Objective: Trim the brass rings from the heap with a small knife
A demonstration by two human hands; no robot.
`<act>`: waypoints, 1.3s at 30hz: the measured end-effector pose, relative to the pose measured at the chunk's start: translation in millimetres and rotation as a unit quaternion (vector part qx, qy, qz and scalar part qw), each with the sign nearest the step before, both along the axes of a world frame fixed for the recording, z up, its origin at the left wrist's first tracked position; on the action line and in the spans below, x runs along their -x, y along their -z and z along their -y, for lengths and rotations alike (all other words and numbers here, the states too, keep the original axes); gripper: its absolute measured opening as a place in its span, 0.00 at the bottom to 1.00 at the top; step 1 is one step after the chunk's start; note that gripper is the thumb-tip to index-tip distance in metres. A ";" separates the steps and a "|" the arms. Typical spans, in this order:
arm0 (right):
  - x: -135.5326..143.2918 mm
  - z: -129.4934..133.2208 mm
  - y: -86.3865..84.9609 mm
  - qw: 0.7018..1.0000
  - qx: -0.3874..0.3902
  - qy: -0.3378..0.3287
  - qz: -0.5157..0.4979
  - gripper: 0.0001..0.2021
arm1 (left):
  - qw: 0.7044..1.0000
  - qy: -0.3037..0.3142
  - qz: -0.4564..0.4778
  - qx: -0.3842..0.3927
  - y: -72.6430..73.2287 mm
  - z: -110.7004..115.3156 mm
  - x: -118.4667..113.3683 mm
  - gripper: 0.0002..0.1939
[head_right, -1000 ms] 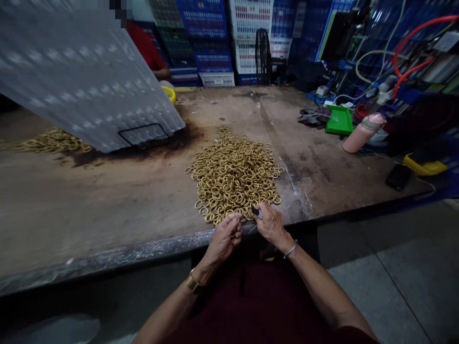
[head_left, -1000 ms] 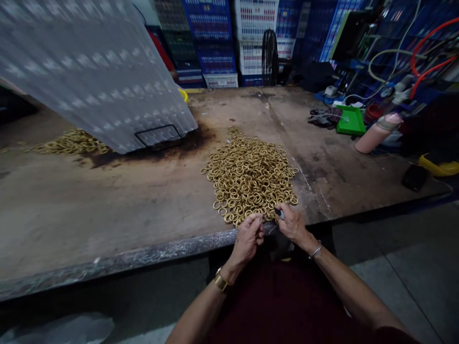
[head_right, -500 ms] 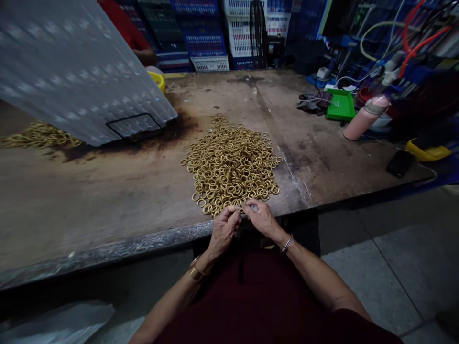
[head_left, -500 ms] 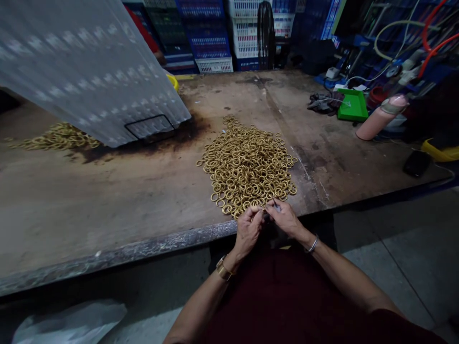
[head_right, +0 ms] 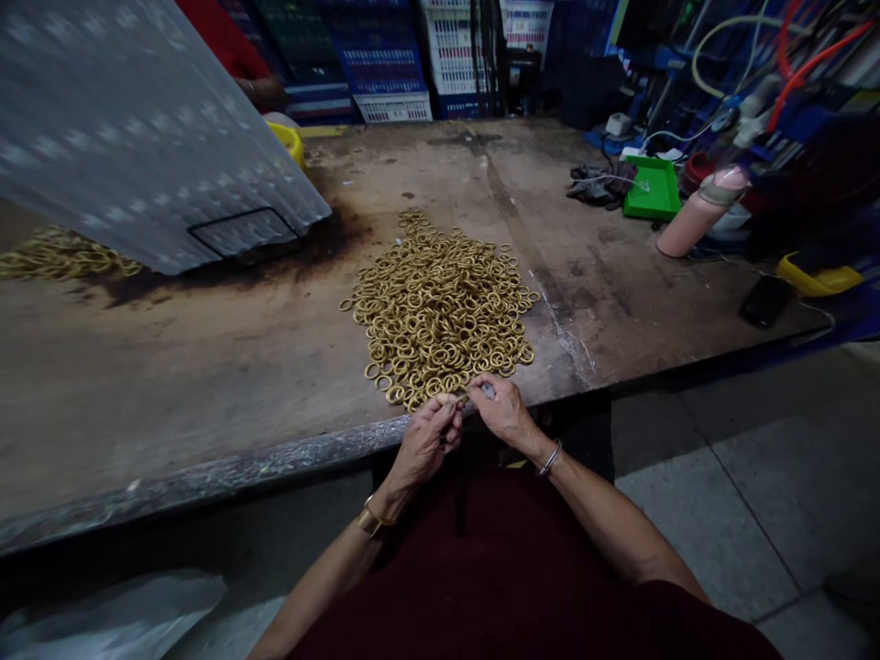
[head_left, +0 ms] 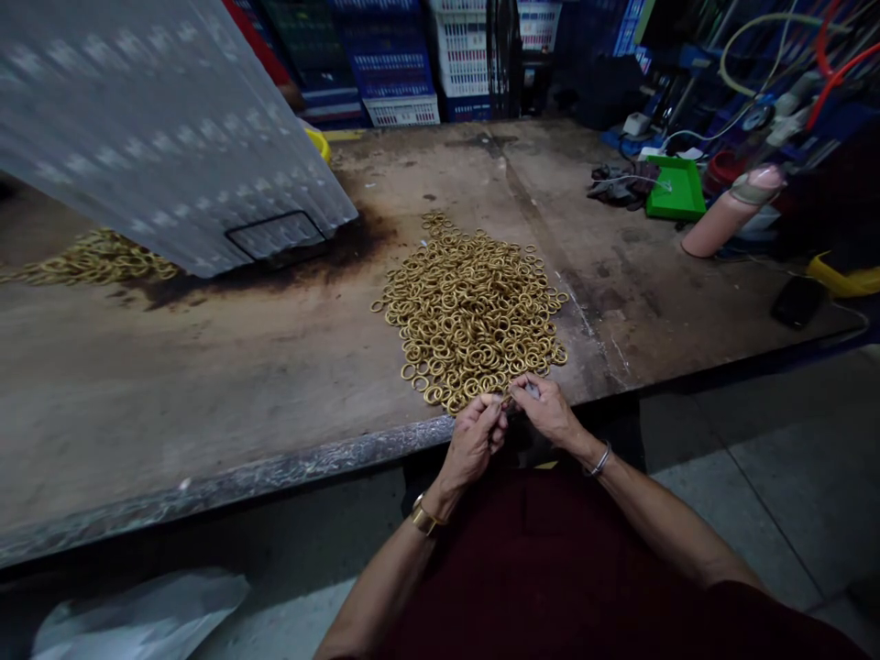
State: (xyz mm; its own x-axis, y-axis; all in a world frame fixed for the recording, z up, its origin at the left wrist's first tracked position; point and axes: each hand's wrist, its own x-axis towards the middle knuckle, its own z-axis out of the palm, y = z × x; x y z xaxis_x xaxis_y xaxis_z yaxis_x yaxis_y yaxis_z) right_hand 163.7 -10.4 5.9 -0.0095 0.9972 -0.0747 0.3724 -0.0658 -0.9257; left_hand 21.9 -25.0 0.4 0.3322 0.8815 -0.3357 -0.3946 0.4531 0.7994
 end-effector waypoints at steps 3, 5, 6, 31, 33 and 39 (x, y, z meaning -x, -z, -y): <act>-4.2 5.4 6.7 0.990 -0.062 -0.017 0.124 0.08 | 1.000 -0.014 0.000 0.001 0.2 0.7 -0.5 0.18; -5.0 10.5 8.9 0.973 -0.096 -0.067 0.198 0.07 | 1.000 -0.023 -0.007 -0.005 2.5 0.9 -1.0 0.18; -4.6 13.0 8.9 0.964 -0.105 -0.089 0.228 0.08 | 1.000 -0.025 -0.013 -0.011 4.3 1.0 -1.2 0.18; -25.9 11.2 12.2 0.918 -0.024 -0.030 0.395 0.12 | 0.978 -0.003 0.166 0.129 2.4 4.1 17.7 0.12; -27.3 10.3 13.4 0.918 -0.028 -0.026 0.394 0.12 | 0.975 0.001 0.173 0.140 0.8 3.2 16.8 0.12; -22.4 7.5 7.5 0.978 -0.014 -0.006 0.209 0.03 | 0.995 -0.012 0.059 0.082 0.2 6.1 2.9 0.15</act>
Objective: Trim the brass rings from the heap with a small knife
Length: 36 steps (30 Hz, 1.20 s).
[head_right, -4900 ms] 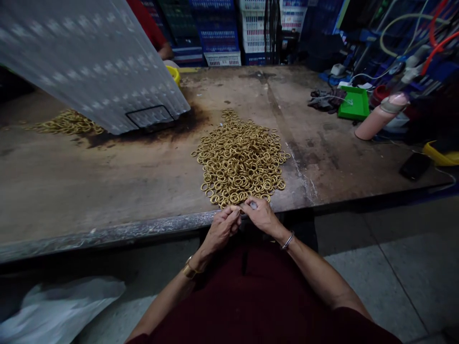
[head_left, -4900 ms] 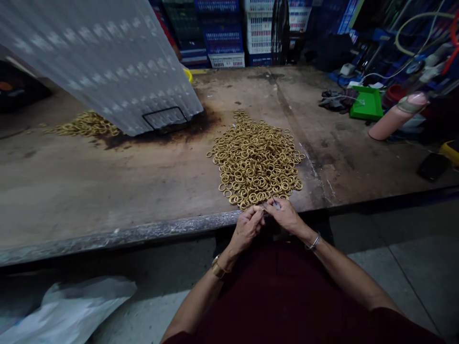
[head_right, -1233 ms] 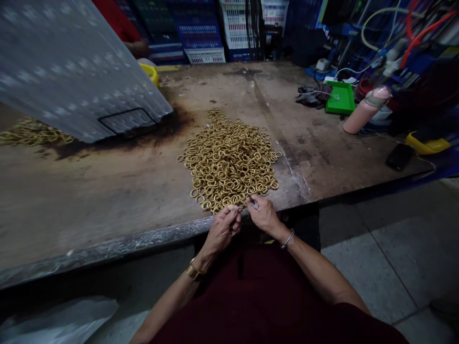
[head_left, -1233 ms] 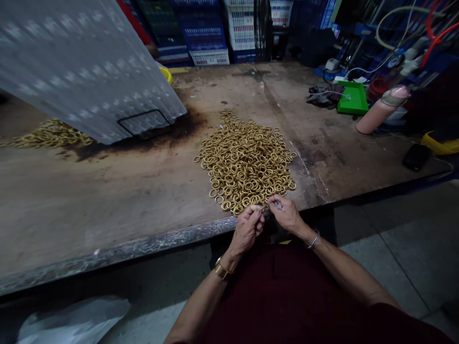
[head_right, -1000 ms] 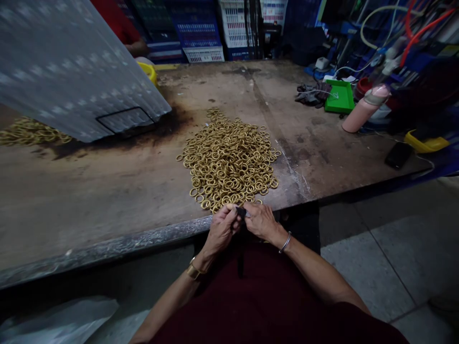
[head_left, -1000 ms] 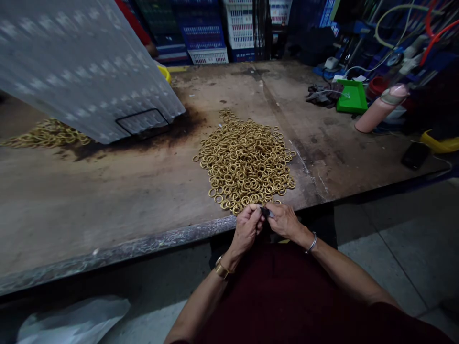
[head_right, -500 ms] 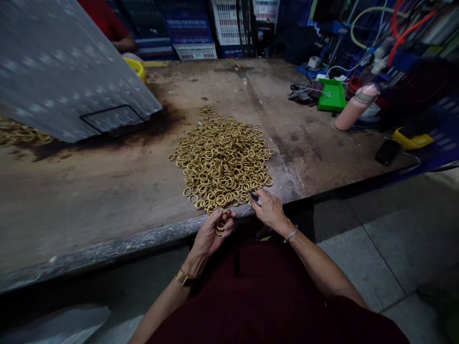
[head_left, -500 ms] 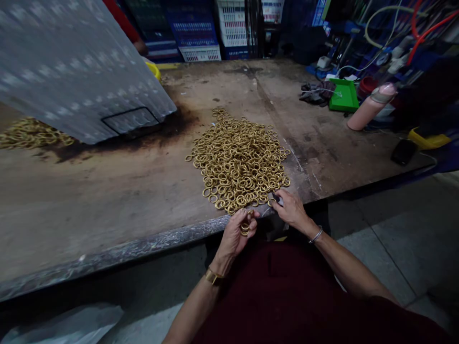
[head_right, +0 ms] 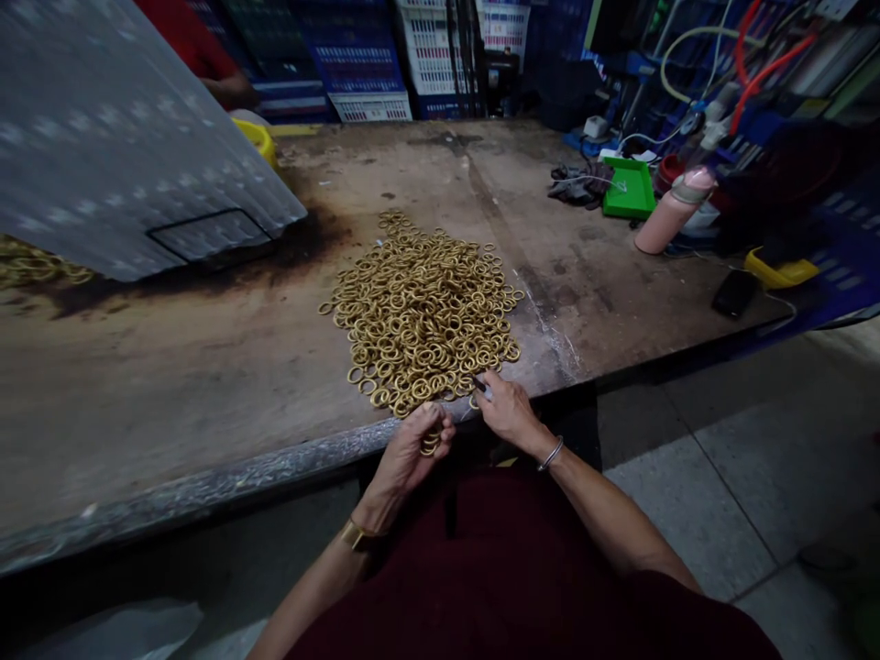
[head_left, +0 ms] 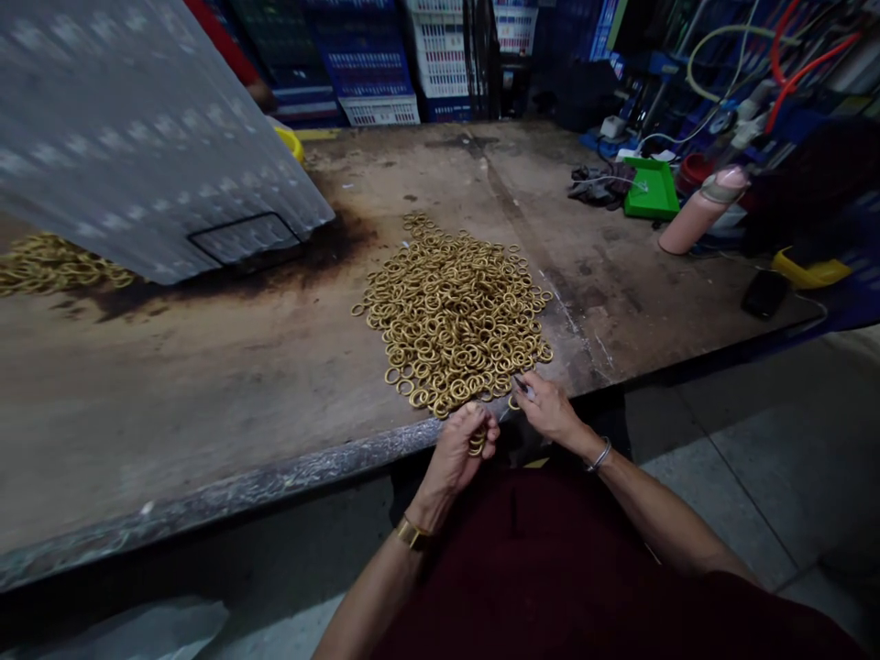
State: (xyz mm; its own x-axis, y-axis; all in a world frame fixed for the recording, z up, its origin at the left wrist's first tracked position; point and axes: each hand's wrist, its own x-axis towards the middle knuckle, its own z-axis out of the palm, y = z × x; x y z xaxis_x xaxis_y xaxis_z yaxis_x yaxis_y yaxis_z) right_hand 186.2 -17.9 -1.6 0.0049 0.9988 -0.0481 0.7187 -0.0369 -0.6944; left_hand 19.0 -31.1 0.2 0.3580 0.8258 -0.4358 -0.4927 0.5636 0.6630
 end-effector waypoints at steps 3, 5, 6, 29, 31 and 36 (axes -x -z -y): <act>10.1 -0.9 -6.1 0.983 0.049 0.022 -0.173 0.03 | 0.981 -0.018 -0.148 -0.127 2.7 3.7 -6.0 0.13; 17.1 -0.3 -9.0 0.957 0.096 0.042 -0.271 0.04 | 0.951 -0.032 -0.216 -0.218 4.6 5.2 -7.4 0.12; 20.1 0.2 -9.8 0.940 0.125 0.052 -0.313 0.05 | 0.937 -0.039 -0.235 -0.256 5.4 5.4 -7.6 0.10; 23.1 3.2 1.8 0.942 0.131 0.029 -0.307 0.14 | 0.993 0.074 -0.059 -0.070 1.6 4.7 0.8 0.18; 19.7 3.0 2.9 0.962 0.086 0.043 -0.254 0.13 | 0.995 0.062 -0.056 -0.059 -0.4 5.5 -0.1 0.18; 12.5 10.9 3.6 0.997 -0.029 -0.047 -0.049 0.07 | 0.995 0.030 -0.076 -0.066 -2.1 5.6 -3.7 0.19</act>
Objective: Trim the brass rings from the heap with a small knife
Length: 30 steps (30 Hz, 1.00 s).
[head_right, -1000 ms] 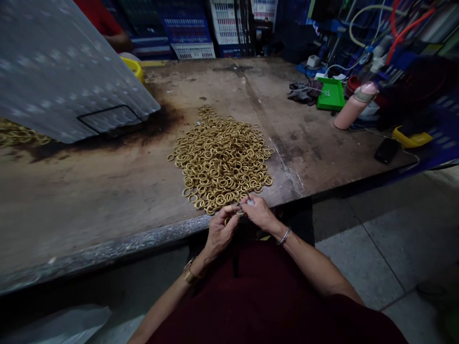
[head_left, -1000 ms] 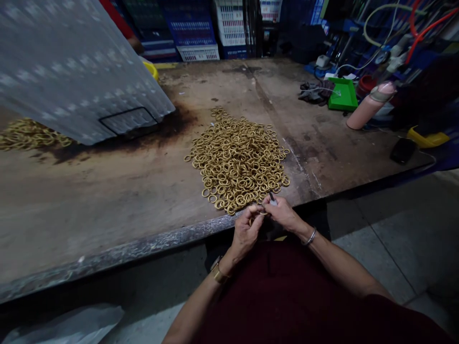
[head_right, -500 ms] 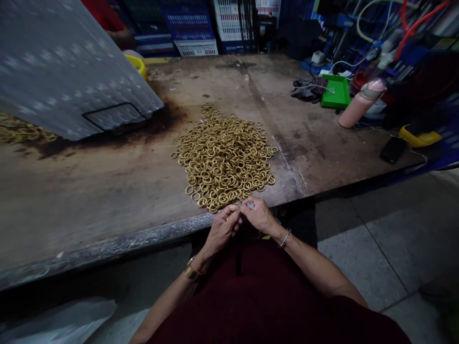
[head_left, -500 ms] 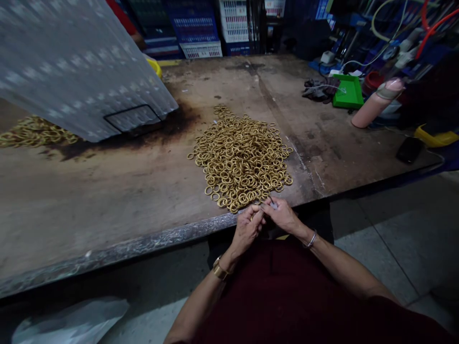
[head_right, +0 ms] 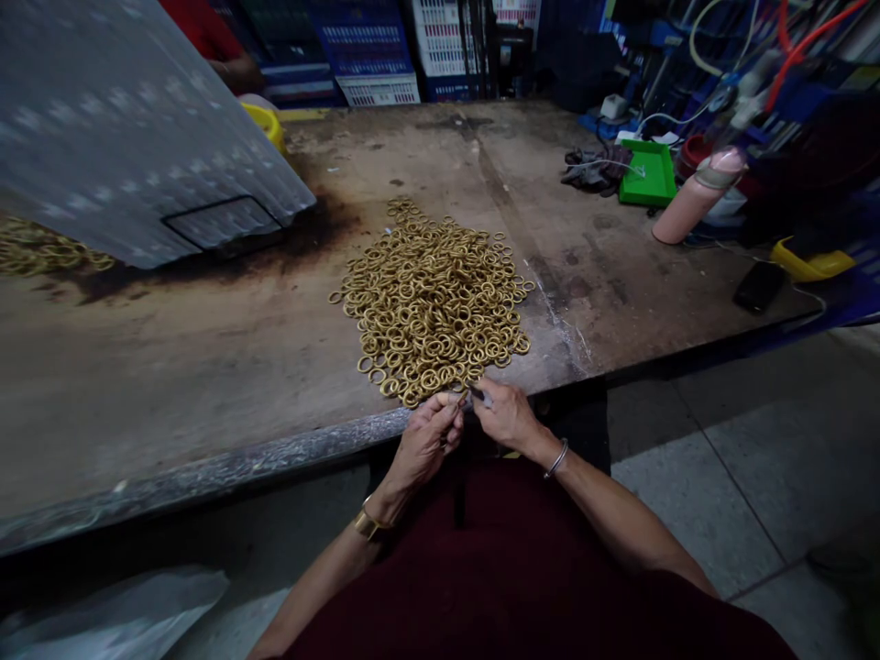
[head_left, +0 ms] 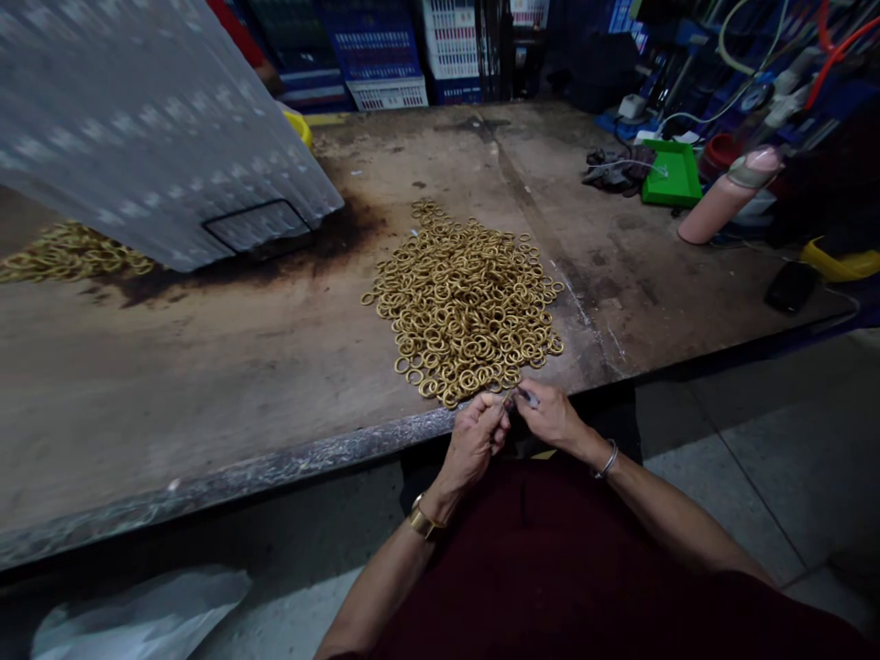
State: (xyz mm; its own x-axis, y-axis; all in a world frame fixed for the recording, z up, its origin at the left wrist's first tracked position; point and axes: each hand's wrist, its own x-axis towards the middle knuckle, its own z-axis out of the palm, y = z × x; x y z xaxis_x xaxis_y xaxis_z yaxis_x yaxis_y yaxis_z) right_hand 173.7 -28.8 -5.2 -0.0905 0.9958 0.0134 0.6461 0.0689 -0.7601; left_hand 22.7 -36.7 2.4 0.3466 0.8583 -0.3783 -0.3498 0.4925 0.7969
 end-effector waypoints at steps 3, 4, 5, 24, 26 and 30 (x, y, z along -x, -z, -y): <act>0.6 5.5 -0.1 0.992 -0.016 -0.074 0.098 0.07 | 1.000 -0.006 -0.021 -0.011 2.3 0.2 -0.4 0.19; 1.5 6.5 -0.8 0.988 -0.011 -0.084 0.129 0.07 | 0.999 -0.005 -0.029 -0.015 3.5 0.4 -0.1 0.19; 2.8 7.1 -1.9 0.984 -0.002 -0.089 0.156 0.07 | 0.999 -0.004 -0.038 -0.019 4.8 0.4 0.3 0.20; -7.6 -22.4 -4.7 0.972 -0.007 -0.024 0.235 0.12 | 0.991 0.015 0.117 0.069 -3.0 5.6 12.3 0.17; -0.3 -22.7 -3.2 0.972 -0.008 -0.021 0.236 0.12 | 0.988 0.008 0.129 0.085 -0.1 2.6 12.0 0.18; 5.1 -24.1 -1.5 0.970 0.001 -0.004 0.243 0.10 | 0.979 -0.003 0.156 0.131 1.5 -1.4 16.0 0.16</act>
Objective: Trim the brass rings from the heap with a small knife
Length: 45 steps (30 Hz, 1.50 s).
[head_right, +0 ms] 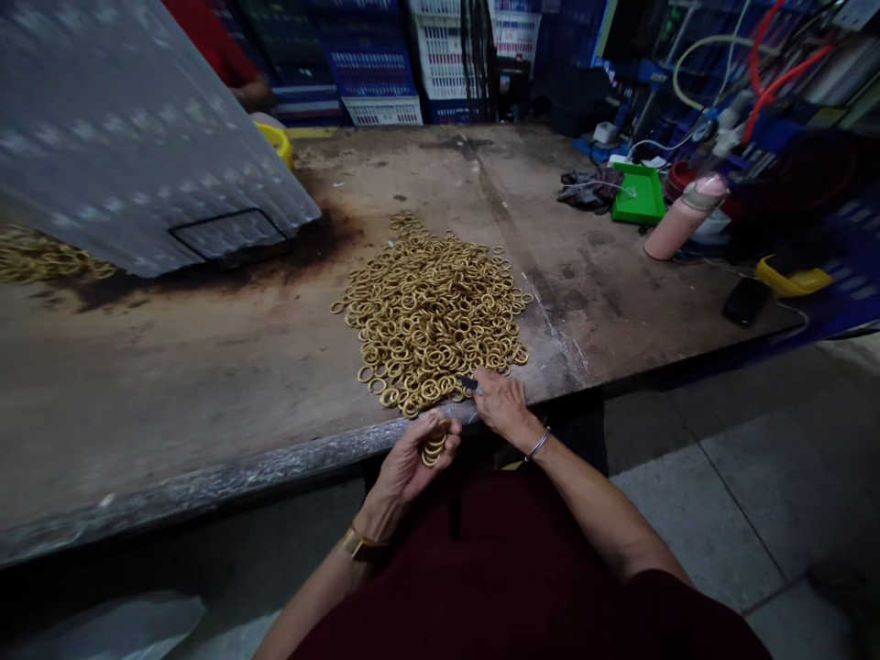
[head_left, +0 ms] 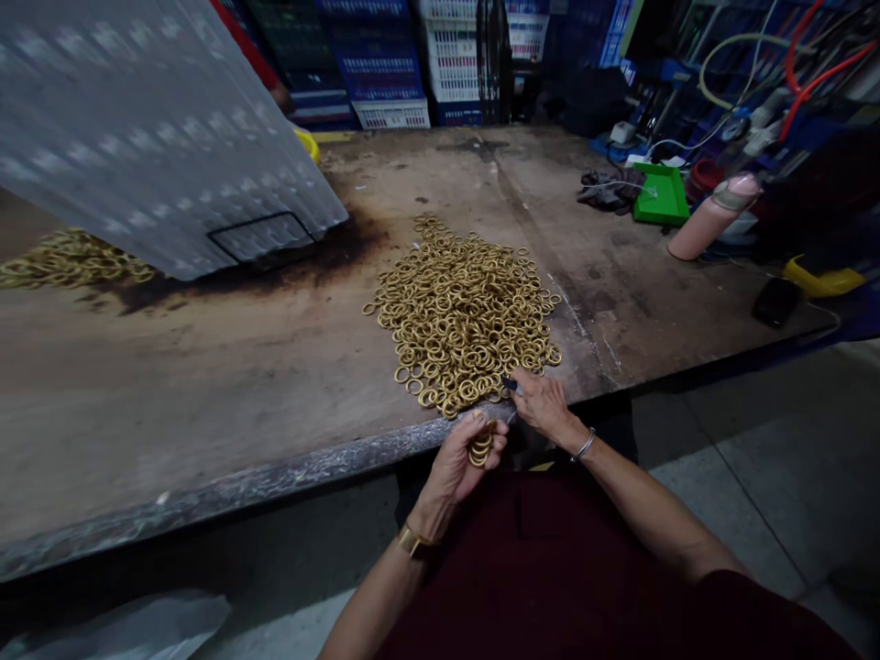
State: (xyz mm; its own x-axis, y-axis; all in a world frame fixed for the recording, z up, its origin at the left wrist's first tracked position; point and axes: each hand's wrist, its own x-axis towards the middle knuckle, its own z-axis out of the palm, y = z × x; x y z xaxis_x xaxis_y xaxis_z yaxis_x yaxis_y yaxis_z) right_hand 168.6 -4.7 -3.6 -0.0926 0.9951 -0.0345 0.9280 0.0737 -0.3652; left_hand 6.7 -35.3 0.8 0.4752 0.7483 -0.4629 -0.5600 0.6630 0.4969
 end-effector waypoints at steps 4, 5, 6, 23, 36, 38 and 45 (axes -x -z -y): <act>-6.1 -4.6 6.1 0.998 -0.027 0.015 -0.053 0.09 | 0.999 0.011 0.041 0.016 2.3 -3.8 2.9 0.15; -7.9 -5.9 7.2 0.996 -0.032 0.026 -0.082 0.08 | 0.999 0.012 0.048 0.019 3.2 -4.5 2.2 0.15; -9.3 -6.9 7.4 0.991 -0.034 0.038 -0.122 0.08 | 0.998 0.011 0.052 0.023 4.0 -5.1 1.0 0.15; 7.3 17.7 -13.6 0.604 0.300 0.036 -0.738 0.18 | 0.994 -0.070 -0.061 -0.063 -3.7 -3.4 -20.2 0.20; 2.4 11.2 -19.9 0.922 0.024 0.006 -0.386 0.09 | 0.879 -0.148 -0.354 -0.282 0.2 -2.2 -14.3 0.03; 6.0 11.9 -18.8 0.934 0.025 -0.015 -0.355 0.10 | 0.873 -0.150 -0.360 -0.293 -0.4 -2.3 -14.9 0.02; 11.9 11.1 -16.4 0.925 0.068 0.027 -0.373 0.11 | 0.952 -0.021 -0.251 -0.175 0.9 -0.8 -11.5 0.16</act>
